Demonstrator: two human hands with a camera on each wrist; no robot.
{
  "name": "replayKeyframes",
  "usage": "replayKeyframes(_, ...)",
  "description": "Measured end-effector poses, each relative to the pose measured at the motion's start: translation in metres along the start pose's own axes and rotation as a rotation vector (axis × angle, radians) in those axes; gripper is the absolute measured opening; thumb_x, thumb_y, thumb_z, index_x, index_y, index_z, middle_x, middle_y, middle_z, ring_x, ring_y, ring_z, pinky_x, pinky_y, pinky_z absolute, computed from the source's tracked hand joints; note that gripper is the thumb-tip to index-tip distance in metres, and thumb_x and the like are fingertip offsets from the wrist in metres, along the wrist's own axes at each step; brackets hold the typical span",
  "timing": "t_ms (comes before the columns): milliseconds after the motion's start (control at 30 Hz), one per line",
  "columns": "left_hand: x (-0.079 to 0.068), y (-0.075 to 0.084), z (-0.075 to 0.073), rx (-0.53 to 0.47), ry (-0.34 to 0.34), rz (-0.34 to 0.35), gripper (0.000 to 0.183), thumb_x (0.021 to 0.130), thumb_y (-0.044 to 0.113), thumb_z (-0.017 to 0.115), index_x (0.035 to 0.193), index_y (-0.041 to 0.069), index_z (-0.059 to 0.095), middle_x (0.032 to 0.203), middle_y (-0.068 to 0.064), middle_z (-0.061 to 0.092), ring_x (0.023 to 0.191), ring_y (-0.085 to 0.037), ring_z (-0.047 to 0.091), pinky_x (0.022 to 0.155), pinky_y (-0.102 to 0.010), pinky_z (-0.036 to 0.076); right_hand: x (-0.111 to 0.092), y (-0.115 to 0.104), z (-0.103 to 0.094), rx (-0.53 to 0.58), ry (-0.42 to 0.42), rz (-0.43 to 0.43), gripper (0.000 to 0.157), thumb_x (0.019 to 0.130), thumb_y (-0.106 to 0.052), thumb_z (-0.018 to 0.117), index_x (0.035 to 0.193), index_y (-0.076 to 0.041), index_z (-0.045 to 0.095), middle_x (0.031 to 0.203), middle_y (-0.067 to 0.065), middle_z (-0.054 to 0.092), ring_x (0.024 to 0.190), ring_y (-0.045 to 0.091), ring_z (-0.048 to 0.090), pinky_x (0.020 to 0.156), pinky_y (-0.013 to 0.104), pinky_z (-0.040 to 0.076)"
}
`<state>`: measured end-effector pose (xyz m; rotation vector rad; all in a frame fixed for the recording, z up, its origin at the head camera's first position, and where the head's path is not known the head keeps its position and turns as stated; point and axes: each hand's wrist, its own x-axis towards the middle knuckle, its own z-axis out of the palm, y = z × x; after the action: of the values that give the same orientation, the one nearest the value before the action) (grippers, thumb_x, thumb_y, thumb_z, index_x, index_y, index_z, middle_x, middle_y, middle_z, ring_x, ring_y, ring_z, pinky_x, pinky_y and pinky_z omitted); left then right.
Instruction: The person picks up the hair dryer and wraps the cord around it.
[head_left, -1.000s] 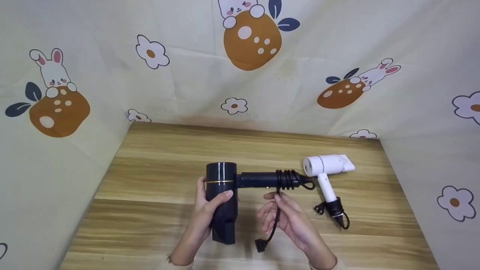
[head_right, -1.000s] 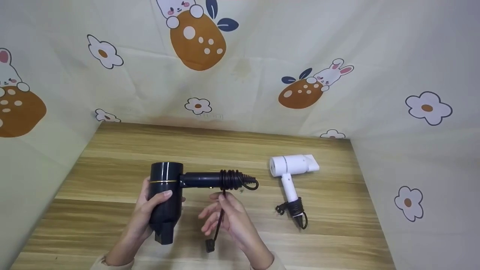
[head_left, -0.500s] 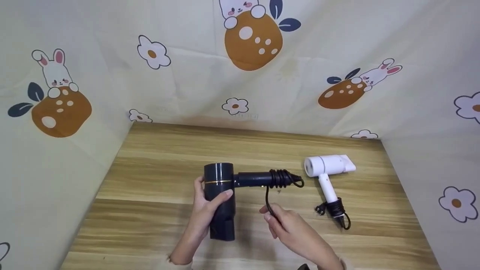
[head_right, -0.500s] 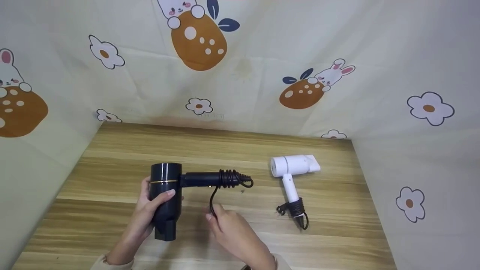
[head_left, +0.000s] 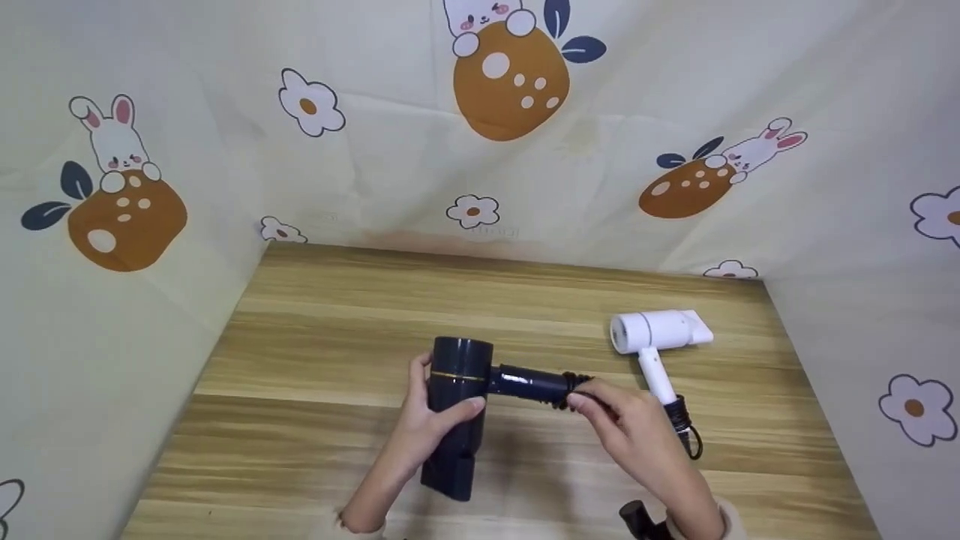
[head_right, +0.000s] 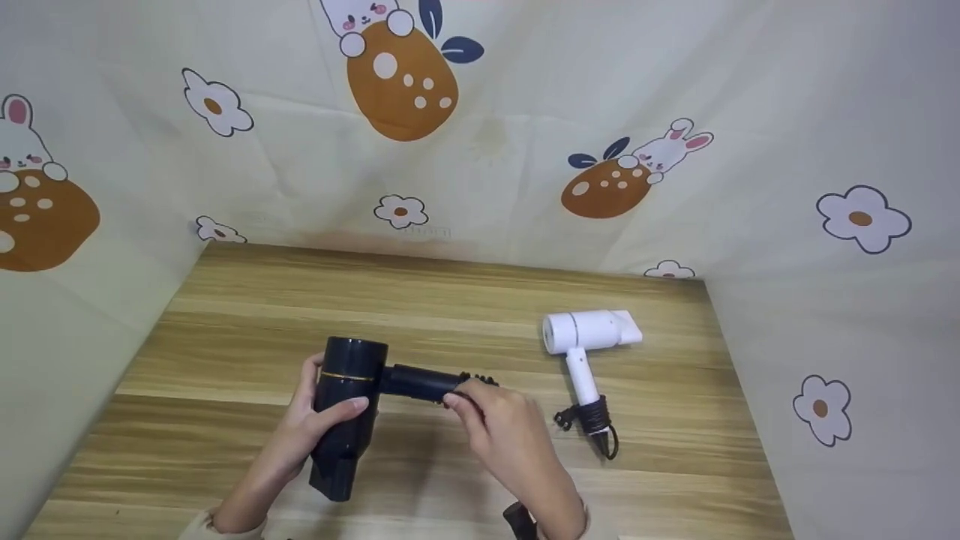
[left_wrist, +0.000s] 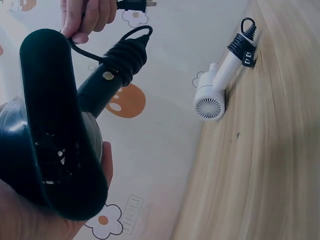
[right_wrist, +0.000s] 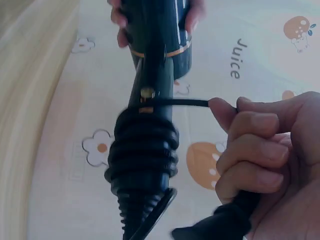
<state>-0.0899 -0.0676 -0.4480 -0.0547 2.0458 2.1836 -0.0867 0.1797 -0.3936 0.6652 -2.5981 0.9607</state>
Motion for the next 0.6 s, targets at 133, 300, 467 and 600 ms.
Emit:
replayKeyframes(133, -0.001, 0.003, 0.001, 0.013, -0.047, -0.007, 0.077, 0.075, 0.02, 0.073, 0.133, 0.014, 0.023, 0.111, -0.022, 0.052, 0.084, -0.023, 0.061, 0.074, -0.037, 0.052, 0.003, 0.008, -0.006, -0.011, 0.078, -0.011, 0.003, 0.081, -0.015, 0.07, 0.08, -0.012, 0.07, 0.066, -0.012, 0.061, 0.058, -0.003, 0.048, 0.053, 0.019, 0.043)
replayKeyframes(300, -0.004, 0.005, 0.001, 0.043, -0.092, 0.007, 0.077, 0.074, 0.021, 0.074, 0.132, 0.014, 0.024, 0.109, -0.021, 0.051, 0.084, -0.023, 0.06, 0.072, -0.037, 0.052, 0.007, 0.017, -0.009, 0.035, 0.091, 0.001, 0.006, 0.075, -0.007, 0.073, 0.078, -0.011, 0.071, 0.071, -0.009, 0.066, 0.063, -0.002, 0.053, 0.057, 0.018, 0.046)
replayKeyframes(467, -0.005, 0.005, -0.002, 0.019, -0.185, -0.01, 0.076, 0.075, 0.019, 0.073, 0.133, 0.016, 0.024, 0.107, -0.021, 0.052, 0.083, -0.024, 0.062, 0.071, -0.039, 0.053, 0.012, 0.029, -0.012, 0.214, 0.018, -0.013, 0.01, 0.076, -0.002, 0.071, 0.079, -0.011, 0.071, 0.074, -0.005, 0.068, 0.066, -0.001, 0.058, 0.06, 0.015, 0.048)
replayKeyframes(600, -0.006, 0.005, -0.005, -0.029, -0.253, -0.018, 0.074, 0.076, 0.018, 0.071, 0.132, 0.015, 0.023, 0.108, -0.021, 0.052, 0.084, -0.025, 0.063, 0.072, -0.04, 0.054, 0.016, 0.04, -0.013, 0.466, -0.091, 0.023, 0.007, 0.079, 0.004, 0.066, 0.083, -0.001, 0.069, 0.078, -0.005, 0.068, 0.072, 0.002, 0.061, 0.066, 0.017, 0.05)
